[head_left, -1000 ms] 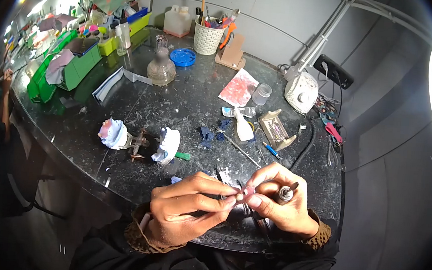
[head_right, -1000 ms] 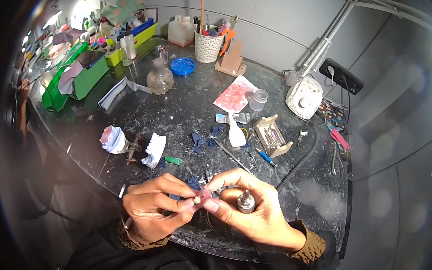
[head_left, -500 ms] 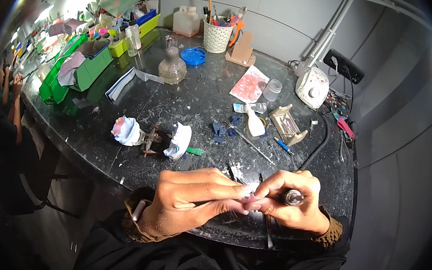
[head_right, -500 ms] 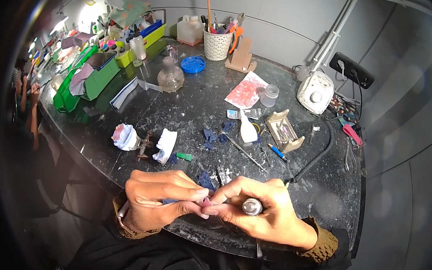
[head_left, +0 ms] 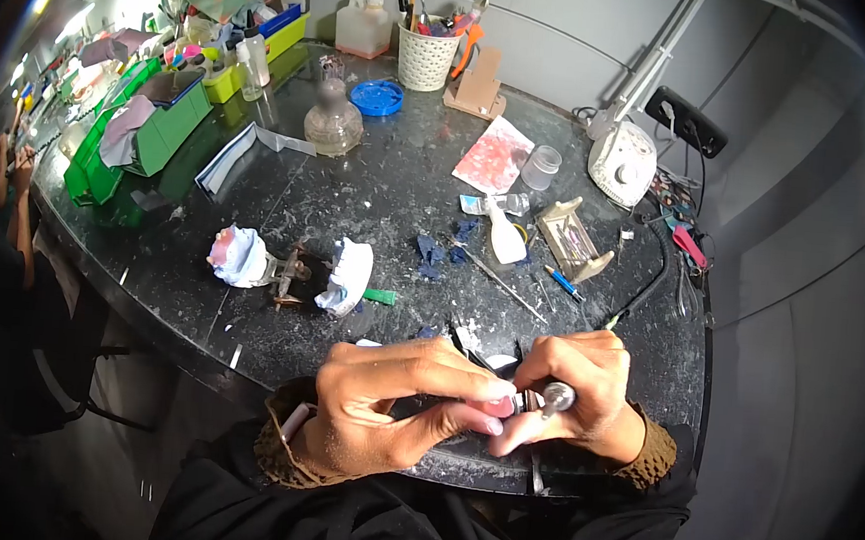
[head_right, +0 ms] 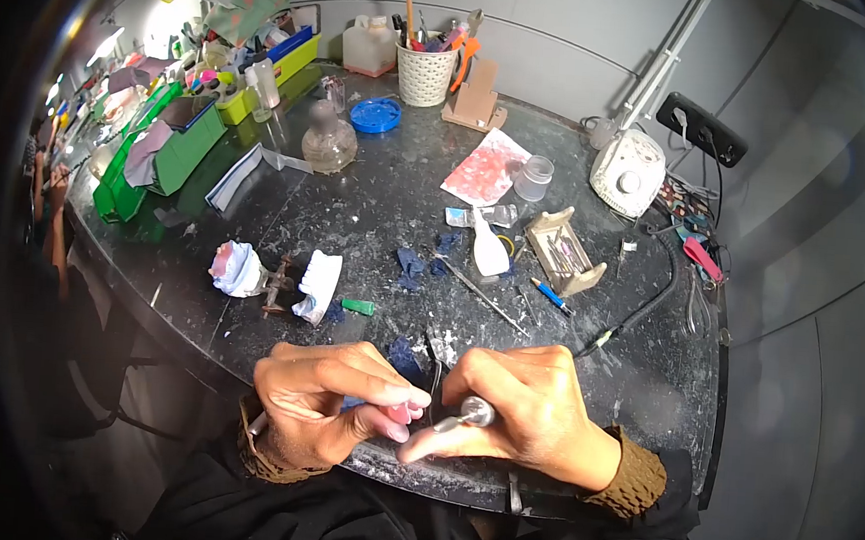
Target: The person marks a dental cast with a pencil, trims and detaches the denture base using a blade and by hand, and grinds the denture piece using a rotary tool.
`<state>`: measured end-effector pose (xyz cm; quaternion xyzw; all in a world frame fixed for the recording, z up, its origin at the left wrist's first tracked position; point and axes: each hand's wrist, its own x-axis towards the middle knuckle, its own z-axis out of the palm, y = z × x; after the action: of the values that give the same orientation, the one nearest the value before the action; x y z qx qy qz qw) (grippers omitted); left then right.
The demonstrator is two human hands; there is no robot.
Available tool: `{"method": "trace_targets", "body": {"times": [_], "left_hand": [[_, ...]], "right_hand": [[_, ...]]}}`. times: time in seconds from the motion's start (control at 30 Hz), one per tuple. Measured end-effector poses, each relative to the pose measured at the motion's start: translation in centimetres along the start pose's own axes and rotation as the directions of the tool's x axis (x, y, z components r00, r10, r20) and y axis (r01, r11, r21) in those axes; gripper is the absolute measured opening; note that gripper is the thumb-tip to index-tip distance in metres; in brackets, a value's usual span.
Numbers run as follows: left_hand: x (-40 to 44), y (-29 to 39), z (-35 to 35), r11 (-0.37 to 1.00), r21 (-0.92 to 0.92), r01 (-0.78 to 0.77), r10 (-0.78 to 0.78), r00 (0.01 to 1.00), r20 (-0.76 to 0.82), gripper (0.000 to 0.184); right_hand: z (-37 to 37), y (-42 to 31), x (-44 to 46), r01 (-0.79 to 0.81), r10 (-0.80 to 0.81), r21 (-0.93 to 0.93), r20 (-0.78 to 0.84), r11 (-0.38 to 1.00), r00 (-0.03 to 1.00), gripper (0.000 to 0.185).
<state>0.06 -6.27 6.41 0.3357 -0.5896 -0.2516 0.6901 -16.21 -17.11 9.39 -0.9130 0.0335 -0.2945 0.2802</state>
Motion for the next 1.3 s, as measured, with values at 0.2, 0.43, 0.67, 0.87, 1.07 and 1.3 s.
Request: {"method": "trace_targets", "body": {"times": [0.2,0.43,0.67,0.87,1.07,1.3], "left_hand": [[0.1,-0.4,0.1,1.000,0.015,-0.016,0.015,0.999,0.043,0.019],[0.1,-0.6,0.0,1.000,-0.001,0.003,-0.003,0.999,0.047,0.018],[0.1,-0.8,-0.1,1.000,0.011,-0.029,0.028,0.999,0.045,0.018],[0.1,-0.8,-0.2,0.998,0.046,-0.044,0.042,0.998,0.048,0.017],[0.1,-0.9,-0.4,0.995,0.075,-0.061,0.057,0.997,0.058,0.015],[0.1,-0.8,-0.7,0.975,0.191,-0.116,0.114,0.993,0.023,0.018]], "right_hand": [[0.4,0.5,-0.3,0.010,-0.008,-0.041,0.054,0.999,0.999,0.041],[0.7,0.7,-0.3,0.006,-0.004,-0.030,0.063,1.000,0.998,0.039],[0.4,0.7,-0.1,0.052,-0.045,-0.072,0.100,0.996,0.994,0.039],[0.5,0.6,0.1,0.046,-0.040,-0.106,0.057,0.993,0.998,0.040],[0.6,0.8,0.1,0.092,-0.083,-0.189,0.056,0.978,0.995,0.041],[0.6,1.3,-0.1,0.064,-0.057,0.091,-0.080,0.994,0.995,0.036]]}}
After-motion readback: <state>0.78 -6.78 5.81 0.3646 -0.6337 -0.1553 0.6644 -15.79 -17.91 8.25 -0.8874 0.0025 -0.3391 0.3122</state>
